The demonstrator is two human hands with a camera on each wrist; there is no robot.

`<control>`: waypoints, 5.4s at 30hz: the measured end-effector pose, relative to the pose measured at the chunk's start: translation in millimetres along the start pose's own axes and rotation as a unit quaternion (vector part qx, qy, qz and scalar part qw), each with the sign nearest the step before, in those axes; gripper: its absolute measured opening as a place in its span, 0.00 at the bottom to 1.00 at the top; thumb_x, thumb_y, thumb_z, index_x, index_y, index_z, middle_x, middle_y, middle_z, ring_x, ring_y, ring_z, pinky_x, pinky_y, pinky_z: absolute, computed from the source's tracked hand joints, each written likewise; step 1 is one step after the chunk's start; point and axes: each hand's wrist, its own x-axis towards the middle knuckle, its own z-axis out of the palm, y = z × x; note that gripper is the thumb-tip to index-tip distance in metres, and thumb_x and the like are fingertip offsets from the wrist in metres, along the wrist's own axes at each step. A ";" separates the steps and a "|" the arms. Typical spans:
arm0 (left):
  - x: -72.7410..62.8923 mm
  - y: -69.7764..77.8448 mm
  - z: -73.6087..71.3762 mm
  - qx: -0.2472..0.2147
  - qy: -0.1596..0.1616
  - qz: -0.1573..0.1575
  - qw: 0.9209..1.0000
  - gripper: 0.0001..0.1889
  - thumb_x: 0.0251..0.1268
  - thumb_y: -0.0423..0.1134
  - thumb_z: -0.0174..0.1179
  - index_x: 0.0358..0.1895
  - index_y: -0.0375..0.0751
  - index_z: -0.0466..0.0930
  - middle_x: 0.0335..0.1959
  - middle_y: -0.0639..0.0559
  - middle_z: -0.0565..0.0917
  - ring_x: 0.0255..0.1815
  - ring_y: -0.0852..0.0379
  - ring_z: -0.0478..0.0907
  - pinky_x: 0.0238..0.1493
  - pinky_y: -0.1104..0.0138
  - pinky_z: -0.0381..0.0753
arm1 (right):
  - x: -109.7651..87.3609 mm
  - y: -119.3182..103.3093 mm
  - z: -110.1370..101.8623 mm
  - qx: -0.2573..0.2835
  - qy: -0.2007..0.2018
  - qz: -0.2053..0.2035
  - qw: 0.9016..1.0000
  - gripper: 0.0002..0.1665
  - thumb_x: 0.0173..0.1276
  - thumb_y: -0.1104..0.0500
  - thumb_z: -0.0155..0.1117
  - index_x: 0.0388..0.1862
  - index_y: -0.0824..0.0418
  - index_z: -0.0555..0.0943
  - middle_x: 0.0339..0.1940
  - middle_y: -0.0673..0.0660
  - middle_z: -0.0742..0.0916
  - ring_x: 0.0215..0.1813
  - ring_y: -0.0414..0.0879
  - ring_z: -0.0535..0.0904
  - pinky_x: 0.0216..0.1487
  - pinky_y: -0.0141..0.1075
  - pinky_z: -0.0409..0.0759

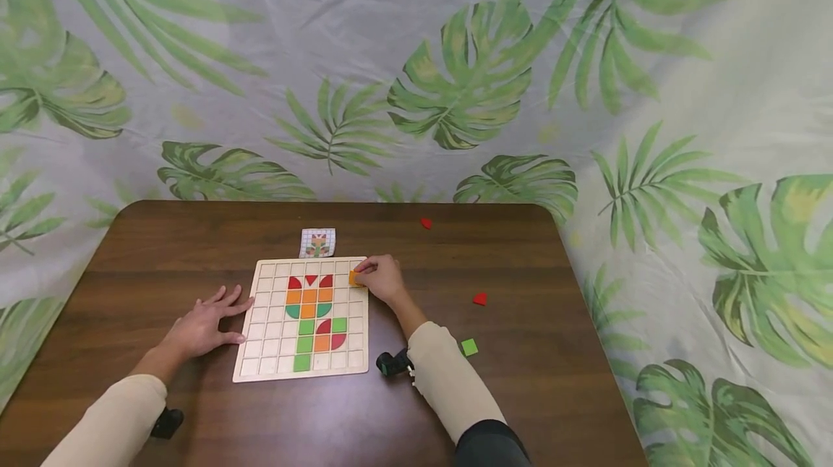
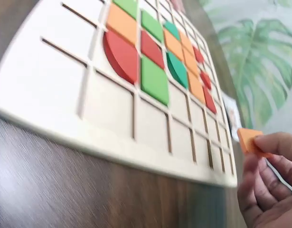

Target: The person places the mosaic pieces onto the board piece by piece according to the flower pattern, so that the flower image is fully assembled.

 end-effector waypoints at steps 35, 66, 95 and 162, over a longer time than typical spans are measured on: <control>-5.1 -1.4 -1.1 0.048 -0.009 0.015 0.999 0.41 0.56 0.61 0.62 0.73 0.52 0.62 0.75 0.37 0.57 0.74 0.32 0.50 0.58 0.27 0.55 | -36.3 -20.2 77.5 -0.018 -0.197 -0.026 0.980 0.02 0.57 0.70 0.70 0.30 0.68 0.85 0.19 0.52 0.85 0.21 0.43 0.83 0.24 0.31 0.82; -5.1 -1.4 -3.3 0.017 -0.024 0.016 0.999 0.46 0.52 0.64 0.64 0.73 0.49 0.62 0.75 0.35 0.55 0.74 0.30 0.47 0.63 0.29 0.48 | -46.9 -21.8 97.1 -0.276 -0.222 -0.197 0.914 0.03 0.57 0.60 0.69 0.28 0.52 0.88 0.19 0.40 0.83 0.25 0.26 0.72 0.31 0.16 0.68; -3.3 -0.3 0.3 0.011 -0.009 0.035 0.999 0.44 0.52 0.63 0.65 0.72 0.48 0.63 0.74 0.34 0.57 0.73 0.29 0.48 0.64 0.30 0.47 | -52.0 -21.2 96.6 -0.353 -0.209 -0.239 0.880 0.07 0.58 0.52 0.74 0.35 0.52 0.89 0.25 0.42 0.75 0.29 0.31 0.67 0.25 0.20 0.64; -5.0 -2.4 -1.2 -0.025 -0.016 0.023 0.999 0.47 0.50 0.61 0.67 0.74 0.50 0.60 0.75 0.34 0.54 0.75 0.30 0.43 0.64 0.30 0.41 | -71.8 120.6 -201.1 -0.173 0.036 0.012 0.984 0.15 0.57 0.66 0.73 0.44 0.69 0.85 0.31 0.56 0.81 0.31 0.44 0.72 0.33 0.31 0.72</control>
